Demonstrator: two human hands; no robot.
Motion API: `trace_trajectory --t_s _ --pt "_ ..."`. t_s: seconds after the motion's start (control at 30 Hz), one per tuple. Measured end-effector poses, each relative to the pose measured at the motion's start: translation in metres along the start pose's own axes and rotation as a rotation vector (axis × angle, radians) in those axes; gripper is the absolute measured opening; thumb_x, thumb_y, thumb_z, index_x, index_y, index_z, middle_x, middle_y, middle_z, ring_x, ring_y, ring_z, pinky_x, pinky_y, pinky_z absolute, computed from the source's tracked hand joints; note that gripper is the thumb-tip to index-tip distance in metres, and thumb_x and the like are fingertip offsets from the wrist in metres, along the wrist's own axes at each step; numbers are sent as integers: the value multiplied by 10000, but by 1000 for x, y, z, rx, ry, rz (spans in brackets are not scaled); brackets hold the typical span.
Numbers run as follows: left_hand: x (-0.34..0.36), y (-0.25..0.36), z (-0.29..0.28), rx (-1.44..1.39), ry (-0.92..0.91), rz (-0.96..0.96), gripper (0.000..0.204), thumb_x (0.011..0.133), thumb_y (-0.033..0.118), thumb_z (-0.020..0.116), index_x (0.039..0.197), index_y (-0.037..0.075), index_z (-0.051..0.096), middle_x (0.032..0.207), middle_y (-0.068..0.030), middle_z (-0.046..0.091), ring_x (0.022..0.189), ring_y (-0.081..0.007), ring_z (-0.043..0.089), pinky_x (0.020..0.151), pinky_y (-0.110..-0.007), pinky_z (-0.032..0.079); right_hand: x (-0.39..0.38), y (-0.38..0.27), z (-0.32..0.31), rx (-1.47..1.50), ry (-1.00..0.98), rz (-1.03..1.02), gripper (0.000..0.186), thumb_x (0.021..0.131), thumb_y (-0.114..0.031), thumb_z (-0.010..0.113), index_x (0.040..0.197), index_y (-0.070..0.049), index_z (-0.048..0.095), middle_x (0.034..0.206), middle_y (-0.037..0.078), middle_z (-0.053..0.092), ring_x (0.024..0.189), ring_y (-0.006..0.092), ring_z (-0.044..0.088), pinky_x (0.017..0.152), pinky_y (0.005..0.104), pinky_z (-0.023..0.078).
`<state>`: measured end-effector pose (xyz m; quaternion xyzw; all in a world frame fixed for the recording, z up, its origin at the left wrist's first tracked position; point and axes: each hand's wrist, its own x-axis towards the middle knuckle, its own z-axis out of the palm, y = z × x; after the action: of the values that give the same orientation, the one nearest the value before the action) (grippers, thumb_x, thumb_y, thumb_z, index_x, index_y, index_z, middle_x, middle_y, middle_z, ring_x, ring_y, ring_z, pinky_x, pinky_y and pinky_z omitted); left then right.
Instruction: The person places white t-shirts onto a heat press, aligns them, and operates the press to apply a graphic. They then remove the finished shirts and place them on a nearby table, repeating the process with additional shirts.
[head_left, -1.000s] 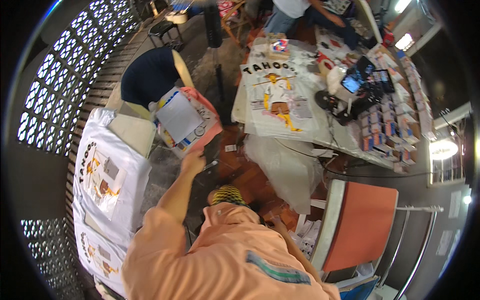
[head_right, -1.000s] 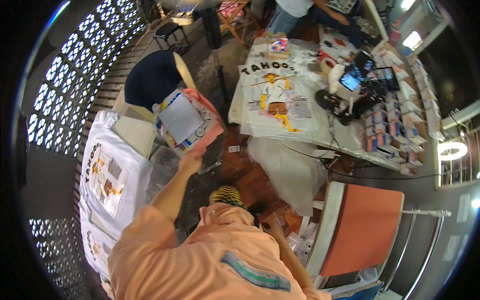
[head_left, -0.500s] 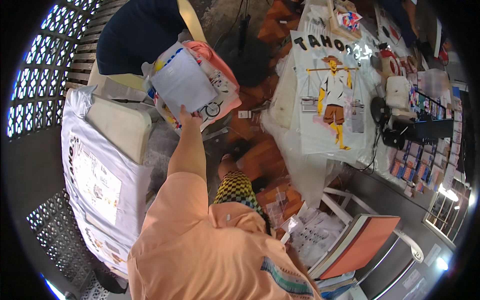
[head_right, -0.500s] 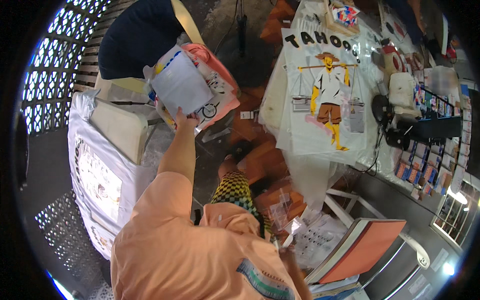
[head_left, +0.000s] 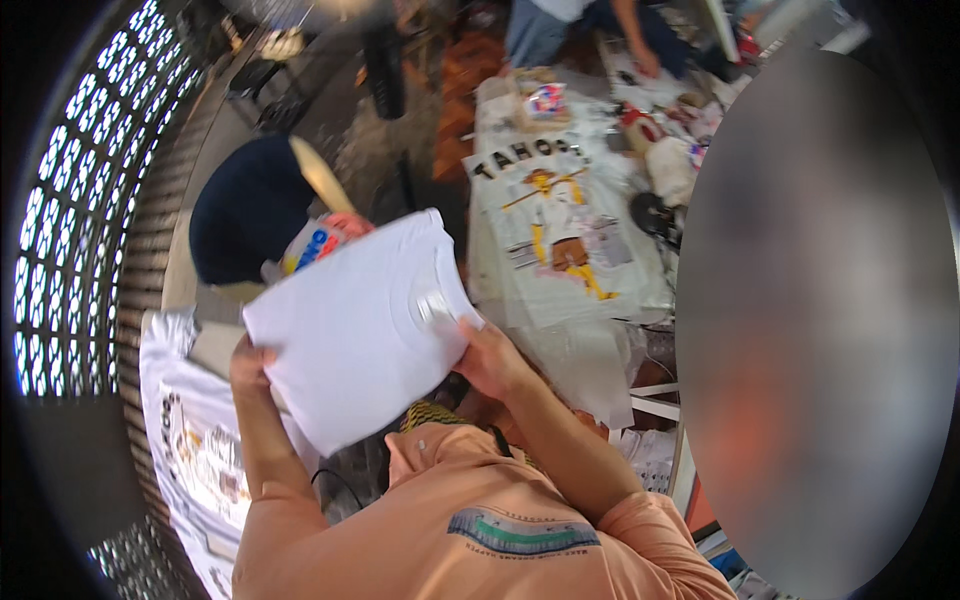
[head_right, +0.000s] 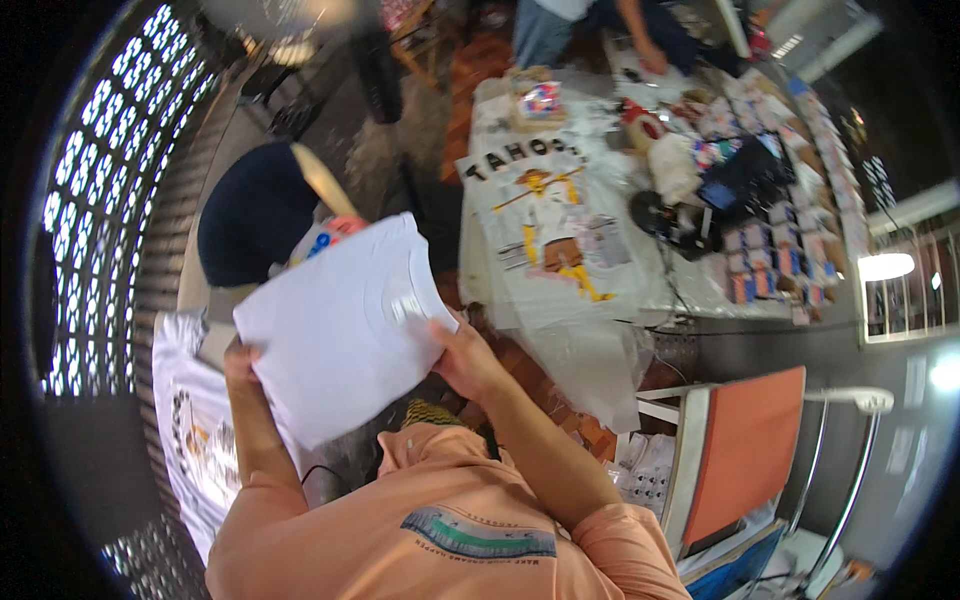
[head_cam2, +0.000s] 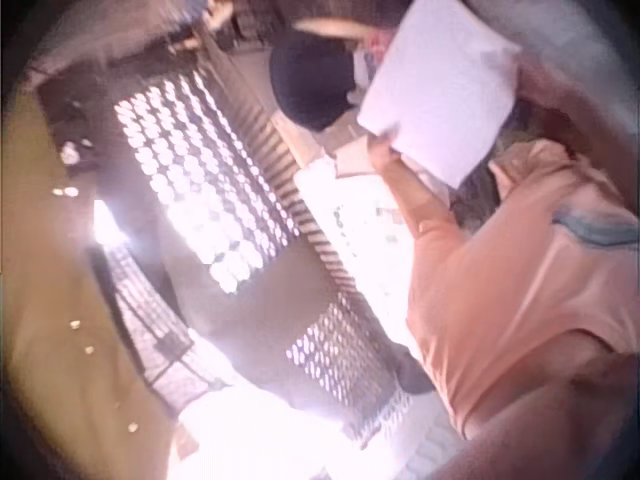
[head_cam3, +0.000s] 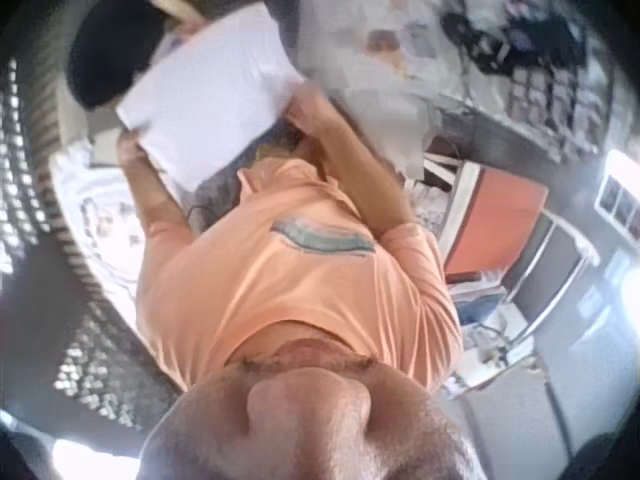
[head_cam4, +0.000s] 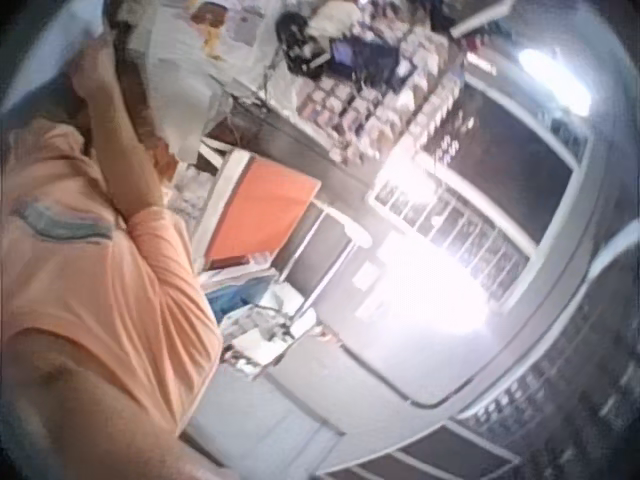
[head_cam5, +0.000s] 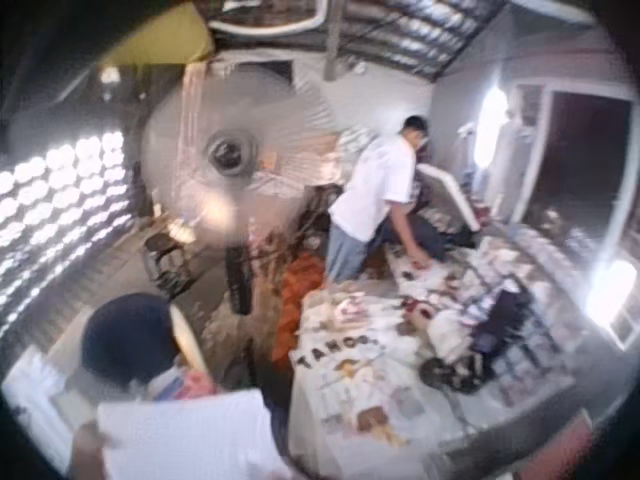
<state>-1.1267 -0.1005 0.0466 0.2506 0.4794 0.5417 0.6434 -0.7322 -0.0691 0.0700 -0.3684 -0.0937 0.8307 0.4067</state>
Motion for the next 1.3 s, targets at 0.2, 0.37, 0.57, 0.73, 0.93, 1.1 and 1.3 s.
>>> trace_trajectory --t_s 0.2,0.37,0.57,0.73,0.93,1.1,1.3 --pt "-9 87 183 306 -846 298 1155 657 618 808 1454 -57 314 1495 -243 367 1327 -374 454 1100 -476 341 -187 -64 17 -516 -233 -281 343 802 -109 778 1103 9 664 1028 87 695 931 198 655 832 326 507" --pt "-55 20 390 511 -1979 -65 576 758 245 819 1233 -14 623 1245 -172 636 1174 -328 563 1032 -439 392 -315 -26 -12 -761 42 -603 330 765 -136 815 1024 18 679 945 102 700 889 177 643 776 286 479" --pt "-194 -128 470 401 -1902 441 252 793 124 768 1001 1 697 941 -121 724 875 -270 691 877 -364 515 -451 77 -32 -1347 1260 -1057 272 743 -62 741 1012 -43 703 898 119 700 866 269 658 798 390 507" --pt "-263 -236 452 655 -2215 809 238 717 246 819 754 59 678 770 -114 686 728 -328 648 690 -424 489 -485 213 -93 -927 1429 -746 162 722 -23 708 881 -28 679 876 141 668 824 322 636 727 384 503" --pt "-325 -305 430 945 -2322 894 355 692 333 830 797 63 626 767 -143 648 747 -374 609 701 -451 462 -487 429 -150 159 1741 -605 195 788 -141 794 844 -49 632 774 -4 592 737 98 562 647 309 473" --pt "-337 -337 428 750 -2645 1030 267 776 327 754 828 78 675 792 -121 640 761 -334 625 761 -408 456 -418 552 -184 1301 1677 -1294 249 853 -131 742 1029 -26 600 930 66 636 798 172 616 715 314 517" --pt "-338 -325 423 756 -2486 608 223 765 178 778 855 35 633 828 -147 609 783 -378 598 669 -455 483 -411 532 -188 881 1917 -488 895 689 -399 856 1379 -30 420 1327 151 502 1199 301 512 990 455 444"
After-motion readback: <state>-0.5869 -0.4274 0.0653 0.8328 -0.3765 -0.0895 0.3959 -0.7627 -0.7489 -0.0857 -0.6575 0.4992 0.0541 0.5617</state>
